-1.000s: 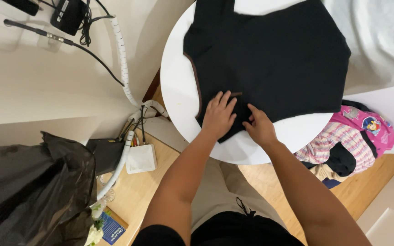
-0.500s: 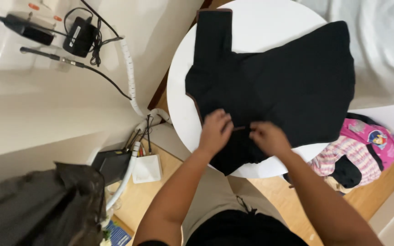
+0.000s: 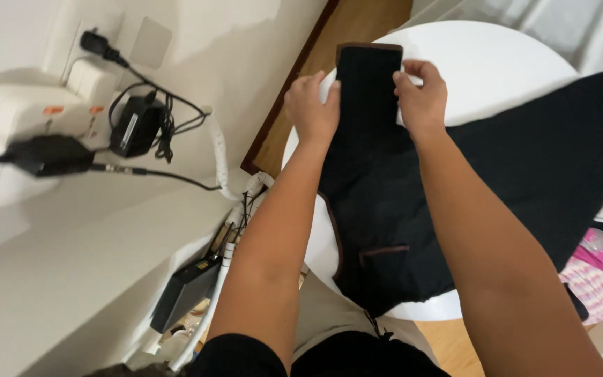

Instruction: The person folds a grey long-sleeved shirt on a white round table, then places it on a bed. They then fold a black top with embroidery and lace details on the same table and place it on the bed.

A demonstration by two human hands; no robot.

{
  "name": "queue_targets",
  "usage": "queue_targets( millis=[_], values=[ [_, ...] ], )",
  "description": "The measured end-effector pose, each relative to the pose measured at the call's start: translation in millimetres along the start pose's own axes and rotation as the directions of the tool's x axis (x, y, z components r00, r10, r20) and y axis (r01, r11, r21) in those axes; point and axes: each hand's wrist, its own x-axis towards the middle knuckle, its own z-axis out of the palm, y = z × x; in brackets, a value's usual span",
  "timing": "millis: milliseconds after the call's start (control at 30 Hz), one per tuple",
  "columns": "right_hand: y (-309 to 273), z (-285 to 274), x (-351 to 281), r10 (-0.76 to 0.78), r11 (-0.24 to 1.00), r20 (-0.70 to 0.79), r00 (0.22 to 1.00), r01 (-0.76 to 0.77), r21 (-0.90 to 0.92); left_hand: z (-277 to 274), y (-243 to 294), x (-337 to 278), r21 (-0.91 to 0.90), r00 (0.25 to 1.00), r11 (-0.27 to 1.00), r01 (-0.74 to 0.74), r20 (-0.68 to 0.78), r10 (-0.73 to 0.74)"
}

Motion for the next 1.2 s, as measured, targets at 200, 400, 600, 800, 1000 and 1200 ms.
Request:
queue_targets(
  millis=[200,400,600,800,1000,1200],
  values=[
    [-4,25,23,-0.487,0.705,-0.033,0.873,0.371,-0.605,21,8,31,0.089,0.996,0.995,-0.042,0.076,0.035],
    [15,15,35,-0.47,0.627,0.037,0.882,0.363,-0.69,29,-2,33,-0.214,0.974,0.955,-0.205,0.047,0.22],
    [-13,-21,-30,-0.549,0.73,0.139,0.824,0.554,-0.4,-51,29,-7,-0.519,0.938,0.827,-0.216,0.127,0.324],
    [13,-68,-136,-0.603,0.563,0.286,0.745,0.651,-0.509,-105,18,-108,-0.504,0.79,0.739,-0.446,0.165,0.59],
    [56,-80,-200,-0.372,0.59,0.388,0.843,0.538,-0.602,-95,-26,-175,-0.311,0.712,0.817,-0.485,0.402,0.576],
    [68,-88,-241,-0.349,0.612,0.288,0.892,0.449,-0.651,-107,13,-181,-0.292,0.668,0.764,-0.575,0.371,0.645]
  ],
)
